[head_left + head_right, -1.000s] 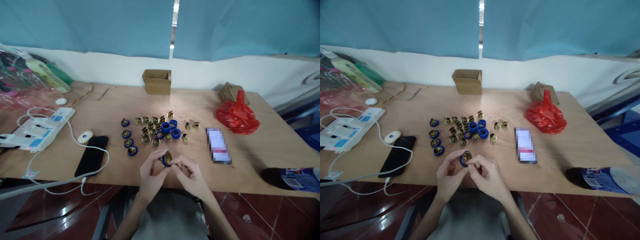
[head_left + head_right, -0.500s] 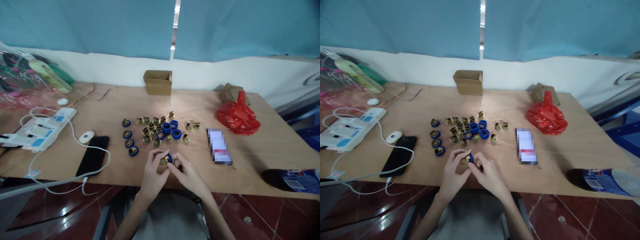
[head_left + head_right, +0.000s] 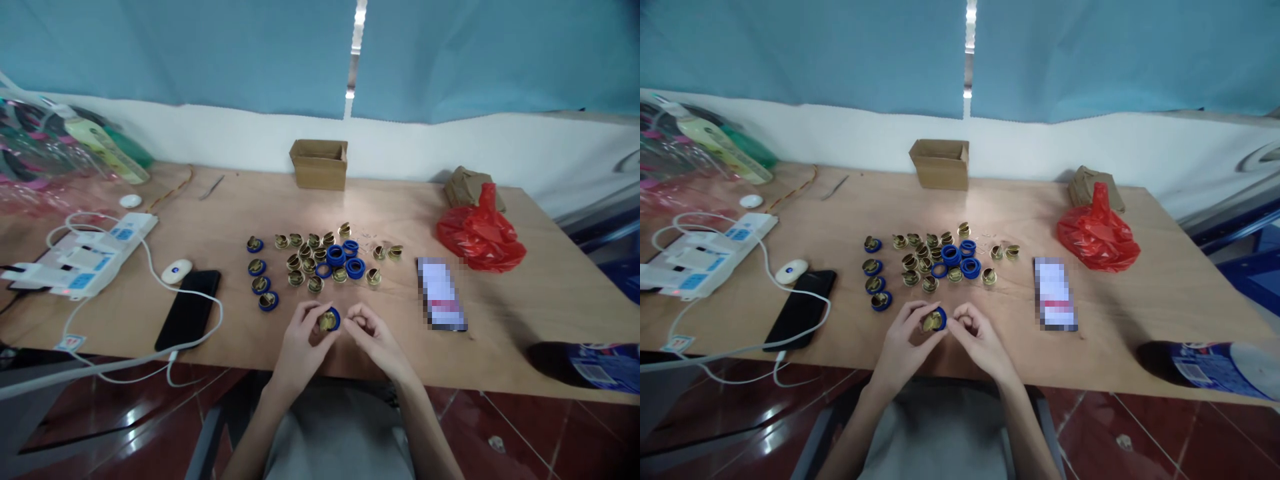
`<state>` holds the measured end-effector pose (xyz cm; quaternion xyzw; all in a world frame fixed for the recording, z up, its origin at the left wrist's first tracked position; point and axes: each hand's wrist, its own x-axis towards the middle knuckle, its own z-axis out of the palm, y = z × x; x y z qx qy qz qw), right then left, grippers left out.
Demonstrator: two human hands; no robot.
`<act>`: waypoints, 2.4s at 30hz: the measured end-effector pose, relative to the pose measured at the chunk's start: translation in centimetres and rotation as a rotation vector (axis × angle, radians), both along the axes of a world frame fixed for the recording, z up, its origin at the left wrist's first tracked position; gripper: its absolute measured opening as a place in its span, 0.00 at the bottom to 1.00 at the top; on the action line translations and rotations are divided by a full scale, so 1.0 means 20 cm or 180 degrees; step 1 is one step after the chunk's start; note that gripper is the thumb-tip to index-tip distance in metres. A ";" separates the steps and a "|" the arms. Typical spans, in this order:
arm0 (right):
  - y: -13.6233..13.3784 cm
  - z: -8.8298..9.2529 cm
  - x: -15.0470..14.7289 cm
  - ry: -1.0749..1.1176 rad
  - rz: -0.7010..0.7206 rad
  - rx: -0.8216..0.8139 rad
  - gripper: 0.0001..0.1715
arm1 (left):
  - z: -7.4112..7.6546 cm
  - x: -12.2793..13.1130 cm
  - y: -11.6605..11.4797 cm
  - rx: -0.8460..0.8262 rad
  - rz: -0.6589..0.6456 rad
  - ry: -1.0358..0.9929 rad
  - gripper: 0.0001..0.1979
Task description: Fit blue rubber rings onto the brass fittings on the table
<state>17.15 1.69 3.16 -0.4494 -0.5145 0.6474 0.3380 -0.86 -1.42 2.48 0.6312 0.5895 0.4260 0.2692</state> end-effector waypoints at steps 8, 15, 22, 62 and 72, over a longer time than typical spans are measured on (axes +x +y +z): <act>0.00 -0.03 0.01 -0.0317 -0.0098 0.0134 0.20 | -0.07 -0.11 0.03 -0.0426 0.0406 0.0346 0.12; 0.00 -0.04 -0.01 -0.0573 0.0054 0.0302 0.17 | -0.11 -0.19 0.05 -0.0222 0.0859 0.0818 0.13; 0.00 -0.04 -0.02 -0.0668 0.0007 0.0362 0.16 | -0.11 -0.26 0.06 -0.0130 0.1184 0.0817 0.16; 0.54 0.28 0.25 -0.2983 -0.0571 0.2349 0.09 | 0.08 -0.15 0.24 0.0029 0.0597 -0.1579 0.12; 1.18 0.10 0.13 -0.3758 0.0416 0.1754 0.12 | -0.15 0.13 0.04 -0.0991 -0.0103 -0.2862 0.18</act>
